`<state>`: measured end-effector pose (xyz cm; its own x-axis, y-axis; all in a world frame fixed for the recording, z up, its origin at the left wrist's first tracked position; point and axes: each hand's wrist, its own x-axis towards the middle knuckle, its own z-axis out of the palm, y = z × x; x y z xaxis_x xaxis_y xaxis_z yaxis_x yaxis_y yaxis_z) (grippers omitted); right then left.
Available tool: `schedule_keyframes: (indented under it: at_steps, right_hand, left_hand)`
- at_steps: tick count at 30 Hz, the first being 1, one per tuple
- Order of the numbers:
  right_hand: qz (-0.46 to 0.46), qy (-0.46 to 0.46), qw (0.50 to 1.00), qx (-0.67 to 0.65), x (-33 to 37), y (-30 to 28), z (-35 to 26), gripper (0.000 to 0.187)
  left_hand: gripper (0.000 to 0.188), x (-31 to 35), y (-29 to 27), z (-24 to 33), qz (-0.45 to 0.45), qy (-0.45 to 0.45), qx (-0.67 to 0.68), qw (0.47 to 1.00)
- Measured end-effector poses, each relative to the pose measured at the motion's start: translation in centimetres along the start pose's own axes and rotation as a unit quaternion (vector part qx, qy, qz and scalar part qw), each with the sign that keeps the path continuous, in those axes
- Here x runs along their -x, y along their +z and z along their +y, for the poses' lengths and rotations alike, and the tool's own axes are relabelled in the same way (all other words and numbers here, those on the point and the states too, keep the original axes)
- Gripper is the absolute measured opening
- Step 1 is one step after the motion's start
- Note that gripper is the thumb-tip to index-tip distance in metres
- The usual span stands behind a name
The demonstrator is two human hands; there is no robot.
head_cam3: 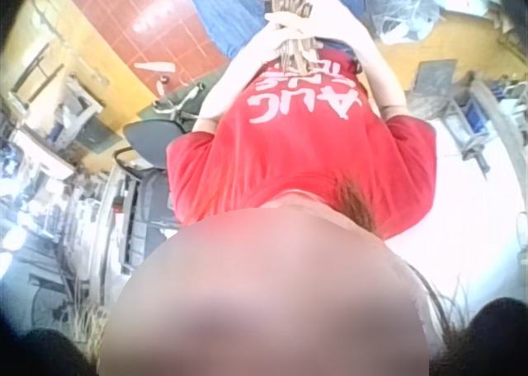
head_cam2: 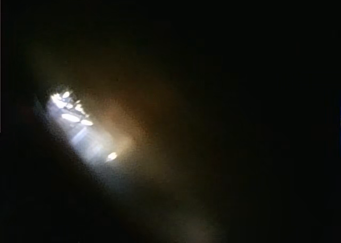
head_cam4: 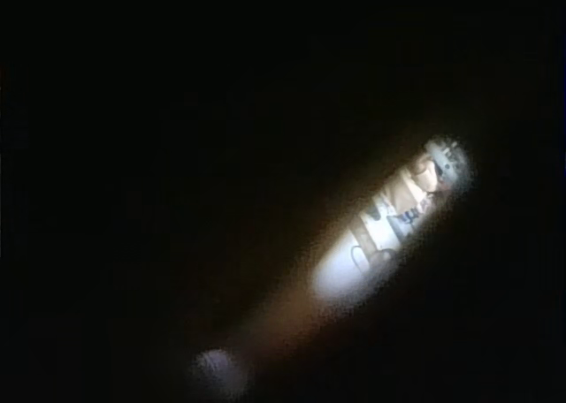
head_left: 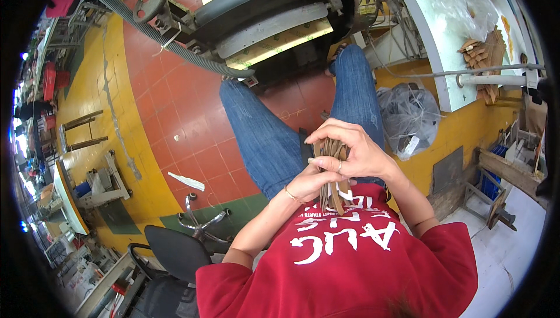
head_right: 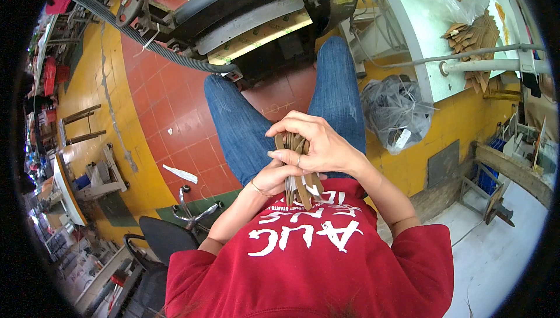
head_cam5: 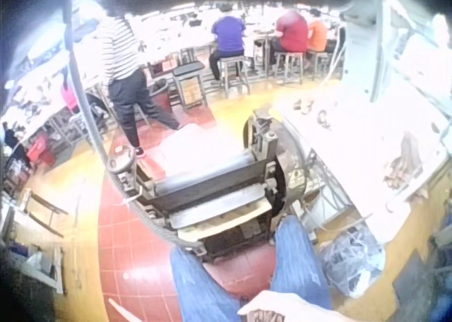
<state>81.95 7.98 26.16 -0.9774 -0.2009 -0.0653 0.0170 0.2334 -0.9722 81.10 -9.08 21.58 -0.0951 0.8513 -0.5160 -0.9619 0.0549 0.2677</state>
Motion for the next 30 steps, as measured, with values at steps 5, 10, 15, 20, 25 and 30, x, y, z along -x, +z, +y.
schedule_keyframes:
  at_steps: [5,10,15,20,25,30]
  right_hand:
    - [0.079,-0.057,0.994,0.042,-0.7,0.4,-0.5,0.051]
    - [0.178,-0.046,0.981,0.059,-0.2,-0.5,-2.5,0.055]
    - [0.17,-0.145,0.924,0.311,0.0,1.0,-4.4,0.042]
    - [0.235,-0.125,0.907,0.327,-1.0,2.1,-3.5,0.03]
    - [0.24,-0.179,0.87,0.392,-0.9,1.0,-3.5,0.026]
    - [0.291,-0.221,0.897,0.251,0.0,-0.4,-4.6,0.021]
  left_hand:
    - [0.062,-0.1,-1.0,0.3,-0.077,0.039,0.092,0.992]
    - [0.034,-0.6,-0.5,3.2,-0.069,0.237,0.238,0.939]
    - [0.026,-1.4,0.5,7.2,-0.054,0.403,0.214,0.888]
    - [0.021,-1.6,2.1,8.7,-0.017,0.45,0.141,0.882]
    - [0.017,-2.3,2.3,8.6,0.016,0.452,0.119,0.884]
    - [0.019,-2.6,1.0,9.2,-0.052,0.405,0.209,0.888]
